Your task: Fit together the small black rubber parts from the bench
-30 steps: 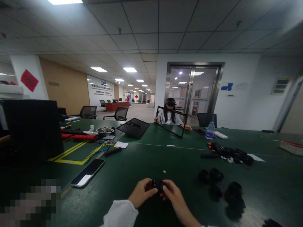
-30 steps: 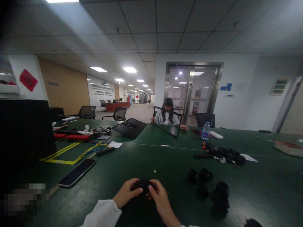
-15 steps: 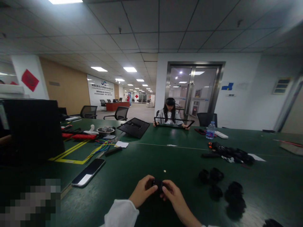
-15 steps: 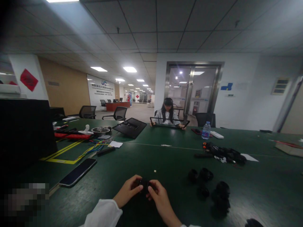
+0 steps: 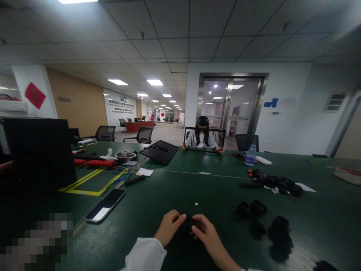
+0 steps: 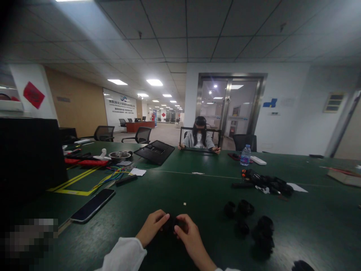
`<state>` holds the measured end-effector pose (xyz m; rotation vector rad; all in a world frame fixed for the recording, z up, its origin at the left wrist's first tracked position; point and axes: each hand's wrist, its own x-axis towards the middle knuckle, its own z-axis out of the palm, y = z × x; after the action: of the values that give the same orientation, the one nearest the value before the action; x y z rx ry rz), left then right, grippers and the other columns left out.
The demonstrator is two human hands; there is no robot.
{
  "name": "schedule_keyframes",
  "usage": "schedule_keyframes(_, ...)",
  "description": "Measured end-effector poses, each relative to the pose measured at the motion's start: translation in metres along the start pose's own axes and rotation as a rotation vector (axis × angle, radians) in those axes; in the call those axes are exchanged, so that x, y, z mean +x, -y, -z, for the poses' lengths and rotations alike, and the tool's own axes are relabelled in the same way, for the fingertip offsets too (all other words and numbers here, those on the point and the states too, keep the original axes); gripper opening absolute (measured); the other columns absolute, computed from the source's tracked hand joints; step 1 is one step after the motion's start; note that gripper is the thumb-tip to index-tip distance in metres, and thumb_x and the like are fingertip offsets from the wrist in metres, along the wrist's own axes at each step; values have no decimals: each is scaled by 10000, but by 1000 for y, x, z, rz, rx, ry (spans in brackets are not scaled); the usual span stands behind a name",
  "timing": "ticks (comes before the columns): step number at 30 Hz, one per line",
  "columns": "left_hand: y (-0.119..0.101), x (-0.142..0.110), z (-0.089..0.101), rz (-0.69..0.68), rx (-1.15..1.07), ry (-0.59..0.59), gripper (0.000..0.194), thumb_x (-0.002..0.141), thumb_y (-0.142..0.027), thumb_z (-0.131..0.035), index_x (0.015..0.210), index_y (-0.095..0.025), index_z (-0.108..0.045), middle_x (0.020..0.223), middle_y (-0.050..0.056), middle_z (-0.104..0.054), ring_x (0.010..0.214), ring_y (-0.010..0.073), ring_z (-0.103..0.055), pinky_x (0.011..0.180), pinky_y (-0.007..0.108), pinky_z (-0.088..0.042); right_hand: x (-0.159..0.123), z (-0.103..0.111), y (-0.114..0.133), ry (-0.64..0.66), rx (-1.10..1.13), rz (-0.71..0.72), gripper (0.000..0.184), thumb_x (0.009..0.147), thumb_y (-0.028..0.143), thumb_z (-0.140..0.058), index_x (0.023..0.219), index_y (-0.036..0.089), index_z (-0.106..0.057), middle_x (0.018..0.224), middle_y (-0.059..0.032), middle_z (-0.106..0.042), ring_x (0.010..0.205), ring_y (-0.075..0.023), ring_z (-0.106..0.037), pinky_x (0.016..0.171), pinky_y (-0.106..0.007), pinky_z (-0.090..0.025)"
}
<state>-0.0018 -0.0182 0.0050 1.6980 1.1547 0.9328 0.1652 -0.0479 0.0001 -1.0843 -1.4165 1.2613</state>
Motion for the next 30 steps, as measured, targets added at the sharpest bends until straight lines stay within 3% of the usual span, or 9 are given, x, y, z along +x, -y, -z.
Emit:
schedule_keyframes(10, 6, 1, -11, -16, 30, -156, 478, 737, -578, -341, 571, -151, -477, 575, -24, -432, 551, 112, -439, 478, 205, -350, -2, -2, 7, -13, 43, -6, 325, 603, 378, -629, 848, 194, -520, 899, -34, -543, 731, -181, -574, 612, -307, -464)
schedule_keyframes(16, 7, -2, -10, -95, -37, -123, 507, 799, -537, -234, 597, -149, -492, 550, -16, -469, 529, 115, -446, 516, 222, -344, 0, 1, 1, -36, 134, 25, 294, 651, 364, -596, 875, 186, -530, 912, -41, -553, 730, -174, -576, 595, -288, -442)
schedule_keyframes(23, 1, -4, -3, -228, 45, 7, 373, 803, -446, -349, 651, -152, -521, 664, 5, -496, 644, 136, -472, 577, 224, -344, 4, 2, -6, -89, 265, -13, 306, 666, 362, -586, 901, 176, -527, 909, -53, -555, 711, -160, -580, 581, -270, -424)
schedule_keyframes(30, 1, -4, -3, -238, 176, -7, 344, 779, -447, -398, 667, -147, -524, 686, 6, -476, 636, 133, -454, 565, 224, -332, 1, 1, 1, -89, 278, -24, 332, 638, 387, -605, 884, 172, -546, 881, -52, -557, 704, -164, -574, 582, -276, -429)
